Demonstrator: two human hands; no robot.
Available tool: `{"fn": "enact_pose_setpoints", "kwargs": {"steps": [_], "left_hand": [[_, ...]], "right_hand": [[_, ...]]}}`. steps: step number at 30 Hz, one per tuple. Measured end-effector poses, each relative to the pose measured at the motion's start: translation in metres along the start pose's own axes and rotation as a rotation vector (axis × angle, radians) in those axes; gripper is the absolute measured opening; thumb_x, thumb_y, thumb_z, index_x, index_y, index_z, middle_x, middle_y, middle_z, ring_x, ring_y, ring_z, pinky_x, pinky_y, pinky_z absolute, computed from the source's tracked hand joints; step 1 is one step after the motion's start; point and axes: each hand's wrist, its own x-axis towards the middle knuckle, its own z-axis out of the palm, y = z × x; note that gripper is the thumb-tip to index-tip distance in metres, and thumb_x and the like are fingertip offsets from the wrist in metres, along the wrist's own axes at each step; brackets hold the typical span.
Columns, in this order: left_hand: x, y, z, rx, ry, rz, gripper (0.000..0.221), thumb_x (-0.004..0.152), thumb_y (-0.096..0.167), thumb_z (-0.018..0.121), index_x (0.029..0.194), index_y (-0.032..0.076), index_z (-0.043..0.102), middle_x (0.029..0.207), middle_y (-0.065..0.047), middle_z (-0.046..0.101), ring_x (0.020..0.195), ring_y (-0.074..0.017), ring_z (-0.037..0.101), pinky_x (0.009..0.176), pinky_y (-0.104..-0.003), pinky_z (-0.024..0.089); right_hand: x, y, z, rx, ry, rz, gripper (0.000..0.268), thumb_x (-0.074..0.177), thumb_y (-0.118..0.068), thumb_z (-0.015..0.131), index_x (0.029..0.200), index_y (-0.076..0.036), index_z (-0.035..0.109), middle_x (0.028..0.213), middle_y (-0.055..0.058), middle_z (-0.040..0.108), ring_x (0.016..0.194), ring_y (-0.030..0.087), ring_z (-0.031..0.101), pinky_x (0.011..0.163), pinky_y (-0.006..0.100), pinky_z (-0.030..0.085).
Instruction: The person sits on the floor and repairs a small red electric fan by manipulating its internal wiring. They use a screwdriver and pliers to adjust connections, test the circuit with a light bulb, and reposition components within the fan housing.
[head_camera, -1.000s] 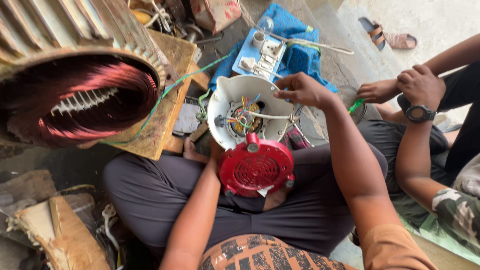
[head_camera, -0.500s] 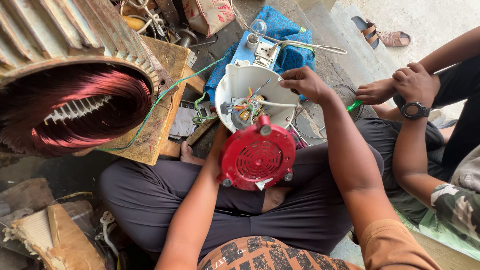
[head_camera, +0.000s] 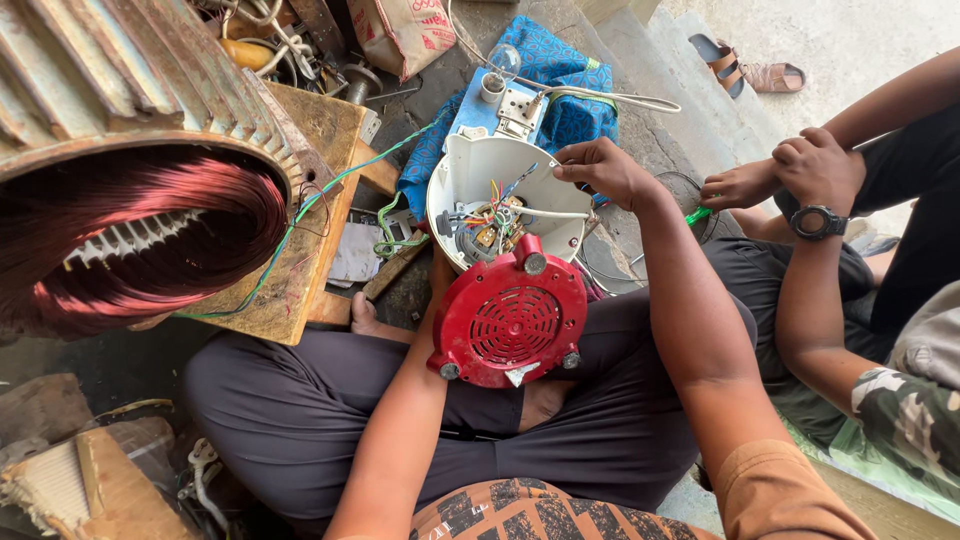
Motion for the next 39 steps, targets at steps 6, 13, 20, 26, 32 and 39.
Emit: {"fn": "enact_pose_setpoints", "kwargs": {"steps": [6, 13, 20, 26, 32, 39], "left_hand": [[0.002, -0.006, 0.000, 0.006, 0.009, -0.006, 0.029, 0.101, 0.014, 0.053, 0.128, 0.005, 0.058, 0.121, -0.008, 0.069, 0.107, -0.0196, 0.066, 0.092, -0.034, 0.053], [0.003, -0.003, -0.003, 0.027, 0.019, -0.031, 0.033, 0.101, 0.016, 0.053, 0.131, 0.005, 0.058, 0.124, -0.009, 0.068, 0.110, -0.0205, 0.065, 0.094, -0.035, 0.053], [-0.023, -0.012, -0.011, 0.084, 0.009, -0.213, 0.036, 0.102, 0.019, 0.052, 0.134, 0.004, 0.057, 0.126, -0.009, 0.068, 0.113, -0.0213, 0.065, 0.095, -0.035, 0.053], [-0.036, -0.018, -0.015, 0.103, 0.026, -0.232, 0.039, 0.102, 0.021, 0.052, 0.137, 0.004, 0.056, 0.129, -0.009, 0.067, 0.115, -0.0220, 0.064, 0.096, -0.036, 0.053], [-0.052, 0.024, -0.004, 0.217, 0.191, -0.066, 0.042, 0.102, 0.024, 0.051, 0.140, 0.004, 0.056, 0.132, -0.009, 0.067, 0.118, -0.0227, 0.064, 0.098, -0.037, 0.053], [-0.098, 0.084, 0.020, 0.675, 0.146, 0.276, 0.042, 0.105, 0.023, 0.053, 0.141, 0.003, 0.056, 0.134, -0.008, 0.066, 0.121, -0.0195, 0.063, 0.103, -0.035, 0.051]], "right_hand": [[0.001, 0.009, -0.005, 0.010, 0.020, 0.015, 0.031, 0.095, -0.021, 0.071, 0.118, -0.001, 0.074, 0.092, -0.001, 0.073, 0.082, 0.006, 0.063, 0.074, 0.025, 0.051], [0.000, 0.007, -0.008, 0.014, 0.019, 0.053, 0.031, 0.095, -0.023, 0.072, 0.120, -0.003, 0.075, 0.089, -0.001, 0.071, 0.076, 0.006, 0.059, 0.067, 0.026, 0.048], [-0.004, -0.010, 0.004, 0.083, -0.037, 0.054, 0.034, 0.095, -0.023, 0.072, 0.120, -0.001, 0.073, 0.092, -0.001, 0.075, 0.076, 0.005, 0.062, 0.066, 0.024, 0.049], [-0.007, -0.016, 0.005, 0.069, -0.035, 0.044, 0.033, 0.095, -0.023, 0.072, 0.121, -0.002, 0.072, 0.094, 0.000, 0.075, 0.076, 0.004, 0.063, 0.066, 0.024, 0.051], [-0.013, -0.021, 0.009, 0.077, -0.088, 0.092, 0.036, 0.094, -0.026, 0.072, 0.121, -0.003, 0.070, 0.093, 0.000, 0.075, 0.075, 0.006, 0.063, 0.063, 0.026, 0.051], [-0.014, -0.043, 0.030, -0.080, -0.112, 0.056, 0.041, 0.088, -0.031, 0.077, 0.117, -0.003, 0.071, 0.087, 0.001, 0.072, 0.071, 0.008, 0.061, 0.059, 0.028, 0.052]]}}
